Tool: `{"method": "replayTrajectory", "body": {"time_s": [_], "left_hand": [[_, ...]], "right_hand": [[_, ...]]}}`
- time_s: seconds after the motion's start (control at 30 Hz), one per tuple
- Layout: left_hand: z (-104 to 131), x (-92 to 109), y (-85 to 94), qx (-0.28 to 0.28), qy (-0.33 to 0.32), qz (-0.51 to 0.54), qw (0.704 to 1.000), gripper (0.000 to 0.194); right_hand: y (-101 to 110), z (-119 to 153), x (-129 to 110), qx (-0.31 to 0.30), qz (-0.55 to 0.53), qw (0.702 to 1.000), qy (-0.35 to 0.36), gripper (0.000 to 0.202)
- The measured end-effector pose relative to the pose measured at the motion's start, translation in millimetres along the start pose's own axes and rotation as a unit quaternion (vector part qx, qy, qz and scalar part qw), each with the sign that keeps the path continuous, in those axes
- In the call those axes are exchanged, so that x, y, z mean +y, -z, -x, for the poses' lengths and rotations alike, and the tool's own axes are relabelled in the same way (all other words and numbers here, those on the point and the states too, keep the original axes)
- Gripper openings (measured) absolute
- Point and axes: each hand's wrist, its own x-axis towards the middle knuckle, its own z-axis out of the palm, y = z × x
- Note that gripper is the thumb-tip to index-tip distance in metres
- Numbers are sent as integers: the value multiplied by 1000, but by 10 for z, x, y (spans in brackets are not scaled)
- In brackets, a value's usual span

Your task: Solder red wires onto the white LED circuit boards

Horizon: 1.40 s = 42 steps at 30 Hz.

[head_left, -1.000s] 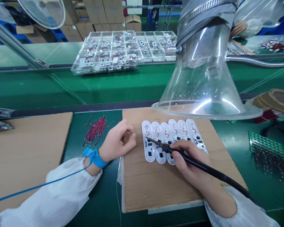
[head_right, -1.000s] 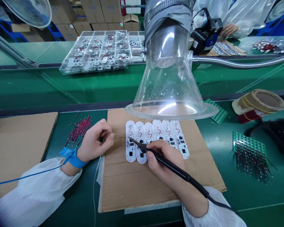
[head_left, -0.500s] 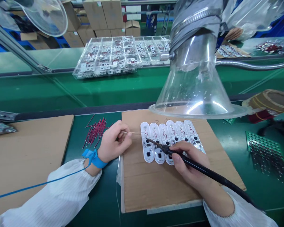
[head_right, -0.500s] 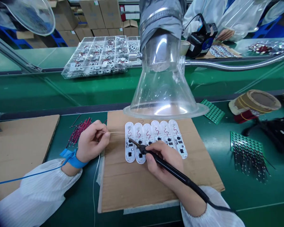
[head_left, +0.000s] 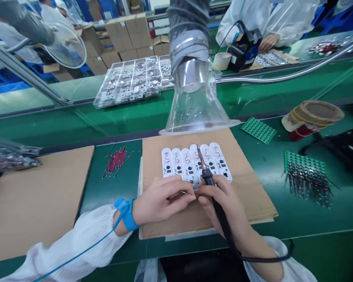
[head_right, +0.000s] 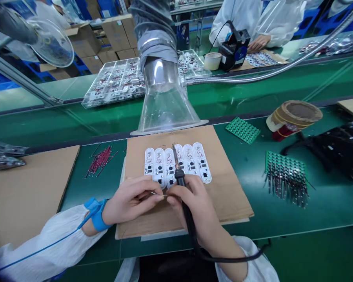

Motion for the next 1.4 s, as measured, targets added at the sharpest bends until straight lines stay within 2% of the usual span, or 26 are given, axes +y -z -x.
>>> {"method": "replayTrajectory", "body": {"time_s": [0.13, 0.2, 0.27, 0.37, 0.47, 0.57, 0.67, 0.73, 0.83, 1.03, 1.4], "left_hand": [[25, 71, -154, 5, 85, -1, 996, 11], [119, 68, -216, 2, 139, -3, 990, 11], [220, 48, -260, -2, 161, -19, 987, 12], [259, -14, -279, 21, 116, -74, 990, 13], [101, -105, -265, 69, 47, -147, 986, 13], [-118, -191, -280, 83, 9, -195, 977, 13], [-215, -245, -333, 79, -19, -195, 977, 12], [-204, -268, -366, 74, -21, -185, 980, 10], [-159, -293, -390, 70, -12, -167, 983, 9], [-168, -322, -392, 46, -3, -152, 987, 12], [-181, -305, -396, 17, 4, -156, 988, 11]], "right_hand": [[56, 147, 92, 11, 23, 1000, -9, 19], [171, 251, 193, 4, 49, 998, -25, 21], [320, 349, 287, -5, 69, 997, -38, 22], [543, 448, 377, -1, 77, 996, -36, 19], [688, 523, 441, 40, 58, 996, -49, 18], [733, 626, 513, 110, -3, 988, -105, 23], [738, 729, 569, 150, -61, 973, -164, 29], [754, 764, 593, 174, -56, 968, -174, 26], [802, 751, 609, 217, -50, 963, -154, 15], [867, 704, 591, 203, -61, 962, -173, 17], [877, 656, 523, 169, -31, 974, -147, 13]]}}
